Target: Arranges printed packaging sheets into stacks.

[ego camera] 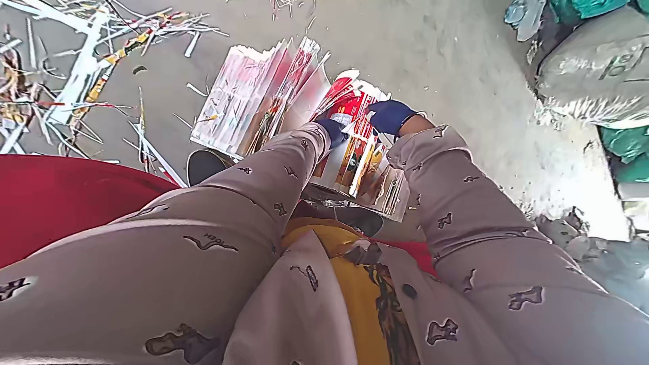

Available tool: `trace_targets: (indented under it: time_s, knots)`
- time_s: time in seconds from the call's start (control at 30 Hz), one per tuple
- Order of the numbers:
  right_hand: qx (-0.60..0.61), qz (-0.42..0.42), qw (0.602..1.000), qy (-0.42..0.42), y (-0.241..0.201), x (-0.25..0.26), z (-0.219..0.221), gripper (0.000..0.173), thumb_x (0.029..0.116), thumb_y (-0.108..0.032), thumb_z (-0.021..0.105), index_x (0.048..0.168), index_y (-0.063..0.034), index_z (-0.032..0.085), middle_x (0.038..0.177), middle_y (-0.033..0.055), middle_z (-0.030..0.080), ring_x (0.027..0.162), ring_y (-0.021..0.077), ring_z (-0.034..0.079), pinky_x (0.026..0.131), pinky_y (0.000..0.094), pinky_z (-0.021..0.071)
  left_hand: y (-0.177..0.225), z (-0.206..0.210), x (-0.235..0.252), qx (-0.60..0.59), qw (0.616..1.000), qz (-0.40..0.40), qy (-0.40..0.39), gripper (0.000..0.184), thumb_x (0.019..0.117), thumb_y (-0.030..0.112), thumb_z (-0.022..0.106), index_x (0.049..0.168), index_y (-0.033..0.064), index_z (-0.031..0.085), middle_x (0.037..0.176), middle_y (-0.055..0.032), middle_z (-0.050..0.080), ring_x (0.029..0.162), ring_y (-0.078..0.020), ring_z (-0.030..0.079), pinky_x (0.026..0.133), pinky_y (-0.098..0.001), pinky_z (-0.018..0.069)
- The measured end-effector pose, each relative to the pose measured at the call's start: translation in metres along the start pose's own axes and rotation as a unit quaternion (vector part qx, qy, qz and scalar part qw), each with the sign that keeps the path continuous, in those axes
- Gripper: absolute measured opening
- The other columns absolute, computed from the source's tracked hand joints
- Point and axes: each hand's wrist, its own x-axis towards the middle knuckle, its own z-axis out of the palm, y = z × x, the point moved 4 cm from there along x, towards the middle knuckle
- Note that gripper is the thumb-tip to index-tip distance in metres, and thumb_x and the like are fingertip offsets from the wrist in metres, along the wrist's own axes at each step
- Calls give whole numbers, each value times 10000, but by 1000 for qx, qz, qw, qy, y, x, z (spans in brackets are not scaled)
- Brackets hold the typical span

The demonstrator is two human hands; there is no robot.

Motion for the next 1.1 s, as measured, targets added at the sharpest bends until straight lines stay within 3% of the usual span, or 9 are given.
trace_targets:
  time_s: [0.27, 0.47, 0.63, 0.77, 0.83, 0.9, 0.97, 1.03, 1.1]
  knots:
    - [-3, 5, 1000, -7, -6, -13, 7, 477, 1035, -154, 471, 1492, -25, 517, 1309, 244, 653, 1172, 407, 648, 1003, 636, 463, -1, -7, -12, 10, 1000, 17, 1, 534, 1130, 366, 358, 1421, -33, 563, 1439, -271, 574, 1395, -429, 506, 1132, -651, 370]
    - [76, 28, 996, 28, -2, -17, 21, 556, 1030, -158, 489, 1574, -63, 422, 1264, 224, 683, 1117, 383, 669, 994, 599, 481, -33, -30, -34, -205, 970, -66, 114, 502, 1101, 344, 495, 1398, -51, 578, 1464, -254, 565, 1428, -354, 490, 1223, -508, 331]
    - [253, 96, 955, 125, 10, -26, 48, 592, 1015, -179, 495, 1599, -165, 399, 1234, 172, 696, 986, 298, 708, 883, 540, 558, -71, -21, -32, -98, 982, -113, 120, 486, 1083, 395, 428, 1292, 17, 653, 1321, -274, 646, 1302, -456, 584, 1052, -701, 436]
    - [343, 128, 914, 176, 20, -38, 72, 577, 1032, -209, 504, 1600, -195, 400, 1113, 155, 721, 878, 272, 709, 808, 508, 574, -72, -21, -49, -53, 964, -203, 165, 354, 936, 159, 633, 1264, 29, 646, 1314, -271, 643, 1188, -508, 634, 875, -751, 507]
    - [359, 134, 906, 179, 25, -42, 79, 571, 1036, -203, 495, 1599, -198, 402, 1098, 153, 722, 862, 272, 704, 794, 508, 572, -67, -20, -49, 35, 968, -169, 184, 498, 852, -4, 703, 1331, 33, 569, 1399, -265, 567, 1157, -530, 631, 815, -738, 538]
    - [363, 136, 903, 185, 28, -46, 79, 561, 1042, -194, 485, 1597, -195, 404, 1085, 146, 724, 853, 267, 702, 786, 503, 572, -57, -14, -43, 192, 960, -48, 198, 659, 825, -66, 745, 1439, 63, 543, 1561, -222, 442, 1351, -515, 490, 946, -745, 475]
    - [361, 135, 902, 196, 28, -48, 73, 555, 1046, -190, 478, 1596, -188, 406, 1074, 142, 731, 857, 266, 700, 795, 503, 563, -45, -6, -32, 293, 938, 51, 179, 948, 798, -65, 783, 1617, 140, 354, 1737, -124, 169, 1572, -484, 145, 1139, -799, 239]
    - [374, 127, 894, 214, 27, -50, 69, 558, 1045, -185, 477, 1598, -185, 400, 1076, 141, 734, 858, 258, 705, 803, 494, 567, -35, 1, -28, 292, 936, 87, 176, 767, 904, -79, 674, 1592, 71, 369, 1716, -107, 245, 1576, -411, 203, 1215, -646, 271]
    - [391, 120, 882, 232, 23, -49, 67, 582, 1047, -192, 476, 1617, -203, 358, 1063, 135, 726, 832, 242, 690, 783, 470, 563, -53, 18, -20, 209, 927, 157, 268, 429, 1012, -31, 348, 1421, -102, 456, 1460, -226, 512, 1444, -234, 420, 1170, -217, 314]
